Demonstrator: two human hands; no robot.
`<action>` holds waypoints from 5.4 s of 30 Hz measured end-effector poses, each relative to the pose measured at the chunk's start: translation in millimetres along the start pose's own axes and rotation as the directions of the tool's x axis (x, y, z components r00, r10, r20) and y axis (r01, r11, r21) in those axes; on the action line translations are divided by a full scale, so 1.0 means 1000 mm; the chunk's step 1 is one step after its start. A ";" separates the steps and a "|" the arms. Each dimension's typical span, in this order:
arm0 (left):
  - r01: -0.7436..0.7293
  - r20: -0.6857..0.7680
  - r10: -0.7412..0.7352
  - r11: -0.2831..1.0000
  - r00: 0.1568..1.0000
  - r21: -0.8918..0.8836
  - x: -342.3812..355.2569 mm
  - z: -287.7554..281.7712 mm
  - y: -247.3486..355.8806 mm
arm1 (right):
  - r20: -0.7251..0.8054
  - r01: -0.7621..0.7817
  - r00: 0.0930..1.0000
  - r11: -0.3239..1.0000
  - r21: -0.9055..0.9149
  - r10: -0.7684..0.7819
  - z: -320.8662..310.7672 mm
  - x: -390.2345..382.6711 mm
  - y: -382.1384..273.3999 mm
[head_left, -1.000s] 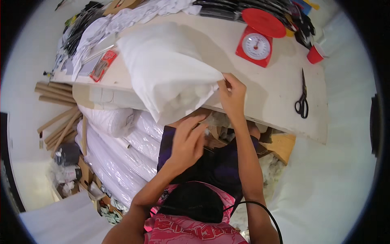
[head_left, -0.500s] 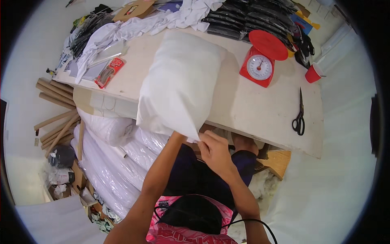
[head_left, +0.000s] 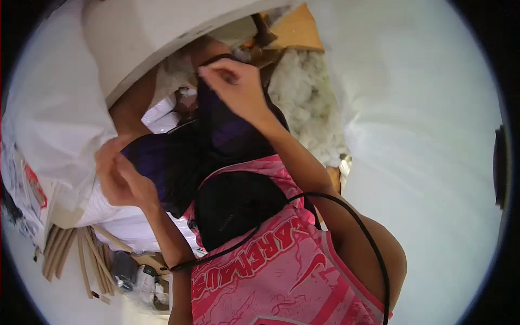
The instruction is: The person is stuffing a white pillow casing with fluffy white filling and weighing it on a scale to check the amount.
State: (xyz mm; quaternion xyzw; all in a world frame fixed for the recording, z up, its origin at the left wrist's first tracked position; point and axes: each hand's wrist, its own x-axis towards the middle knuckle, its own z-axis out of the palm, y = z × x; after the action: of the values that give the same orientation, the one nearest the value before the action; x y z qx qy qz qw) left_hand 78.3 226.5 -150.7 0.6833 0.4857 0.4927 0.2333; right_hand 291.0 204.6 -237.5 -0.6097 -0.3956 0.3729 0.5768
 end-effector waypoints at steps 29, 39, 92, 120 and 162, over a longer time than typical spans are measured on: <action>-0.060 0.775 0.356 0.922 0.522 -0.382 -0.090 0.278 0.122 | -0.975 -0.999 0.035 0.013 -0.033 0.221 -0.484 -0.217 0.350; 0.036 0.729 0.164 0.968 0.664 -0.250 -0.098 0.272 0.104 | -0.667 -0.907 0.414 0.225 -0.355 0.619 -0.400 -0.253 0.425; 0.678 0.686 -0.186 -0.111 0.704 -0.726 -0.114 -0.089 0.218 | -0.594 -0.392 0.780 0.893 -0.222 0.195 -0.297 -0.308 0.010; -0.268 -0.252 0.110 0.575 0.962 -0.773 -0.156 -0.182 0.259 | -0.276 0.431 0.902 0.698 0.572 -0.331 0.015 -0.270 -0.307; 0.002 0.087 0.057 0.827 0.995 -0.562 -0.205 -0.214 0.214 | 0.281 0.583 0.771 0.811 0.052 -0.572 0.057 -0.355 -0.262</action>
State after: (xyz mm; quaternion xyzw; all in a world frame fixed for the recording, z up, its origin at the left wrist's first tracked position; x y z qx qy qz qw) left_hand -30.2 -80.6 14.9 0.6152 0.2973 0.5823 0.4406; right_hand 80.2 -90.5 19.8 -0.4100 -0.6488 0.2535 0.5888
